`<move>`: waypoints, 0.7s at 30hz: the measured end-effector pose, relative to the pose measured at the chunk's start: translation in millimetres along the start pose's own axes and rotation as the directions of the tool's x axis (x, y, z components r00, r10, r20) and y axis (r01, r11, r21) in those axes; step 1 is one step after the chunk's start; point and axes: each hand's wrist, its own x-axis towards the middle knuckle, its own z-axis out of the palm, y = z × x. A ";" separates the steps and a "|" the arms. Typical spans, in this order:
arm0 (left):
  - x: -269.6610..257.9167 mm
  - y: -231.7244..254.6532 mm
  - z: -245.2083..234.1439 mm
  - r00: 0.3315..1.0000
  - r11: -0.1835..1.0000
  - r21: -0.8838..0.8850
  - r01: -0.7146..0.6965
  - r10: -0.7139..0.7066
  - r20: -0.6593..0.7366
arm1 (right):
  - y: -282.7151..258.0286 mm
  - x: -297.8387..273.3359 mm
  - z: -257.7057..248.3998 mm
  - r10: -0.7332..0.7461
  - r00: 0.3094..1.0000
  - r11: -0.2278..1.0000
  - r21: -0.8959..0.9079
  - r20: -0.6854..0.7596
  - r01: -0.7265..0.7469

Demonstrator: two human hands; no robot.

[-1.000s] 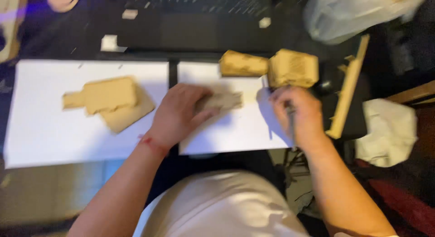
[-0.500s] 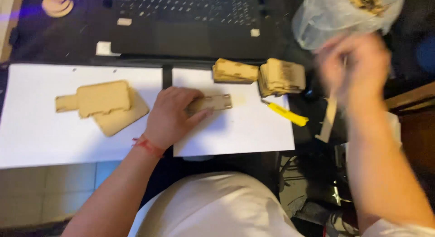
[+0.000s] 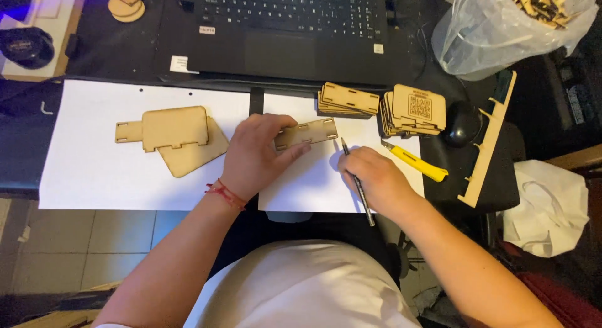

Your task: The person uses a pencil to mark and score small laser-cut wooden pieces on a white sheet, then uses a yellow utility knife to separate and clean edges. They handle multiple pieces, stacking and sorting them into piles on the desk.

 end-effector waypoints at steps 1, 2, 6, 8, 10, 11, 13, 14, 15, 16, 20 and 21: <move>1.6 2.8 -1.6 0.996 0.995 -0.045 0.084 -0.083 0.027 | 3.7 -1.7 2.3 -0.018 1.000 1.000 -0.013 0.006 0.019; 1.9 6.1 -2.2 0.984 0.981 -0.091 0.169 -0.163 0.065 | 6.0 -6.2 4.8 -0.029 0.999 0.999 -0.025 0.014 0.029; 14.3 24.5 -2.5 0.970 0.934 -0.262 0.242 -0.227 0.086 | 3.4 -13.1 -1.4 -0.040 0.998 0.999 -0.014 0.047 0.041; 25.9 30.7 -0.7 0.994 0.953 -0.282 0.112 -0.111 0.019 | -2.3 -15.2 -10.8 -0.017 0.999 0.997 0.080 0.043 0.013; 44.0 23.9 17.7 0.997 0.964 -0.262 -0.040 0.023 -0.071 | 5.5 -17.7 -40.5 0.026 0.999 0.998 0.060 0.036 -0.028; 52.9 20.4 26.8 0.976 0.955 -0.232 -0.186 0.153 -0.155 | 9.2 -19.1 -55.3 0.070 0.997 0.997 0.042 0.033 -0.071; 70.6 22.0 38.0 0.948 0.956 -0.097 -0.277 0.256 -0.191 | 34.8 -28.1 -83.9 0.117 0.991 0.993 -0.007 -0.070 -0.118; 80.1 23.6 44.3 0.909 0.932 0.039 -0.359 0.359 -0.213 | 47.5 -33.5 -99.1 0.159 0.972 0.984 -0.053 -0.173 -0.170; 84.8 23.4 47.7 0.907 0.931 0.038 -0.364 0.364 -0.211 | 49.3 -35.9 -116.2 0.161 0.971 0.983 -0.055 -0.177 -0.173; 90.1 23.2 51.2 0.921 0.922 0.122 -0.367 0.379 -0.090 | 51.3 -38.3 -133.5 0.229 0.936 0.969 -0.034 -0.268 -0.246; 89.9 21.2 67.5 0.923 0.884 0.265 -0.385 0.366 0.118 | 84.1 -59.2 -187.3 0.257 0.875 0.945 -0.083 -0.411 -0.316; 87.3 20.1 67.4 0.922 0.883 0.264 -0.387 0.368 0.119 | 92.7 -60.8 -193.9 0.258 0.874 0.944 -0.083 -0.413 -0.318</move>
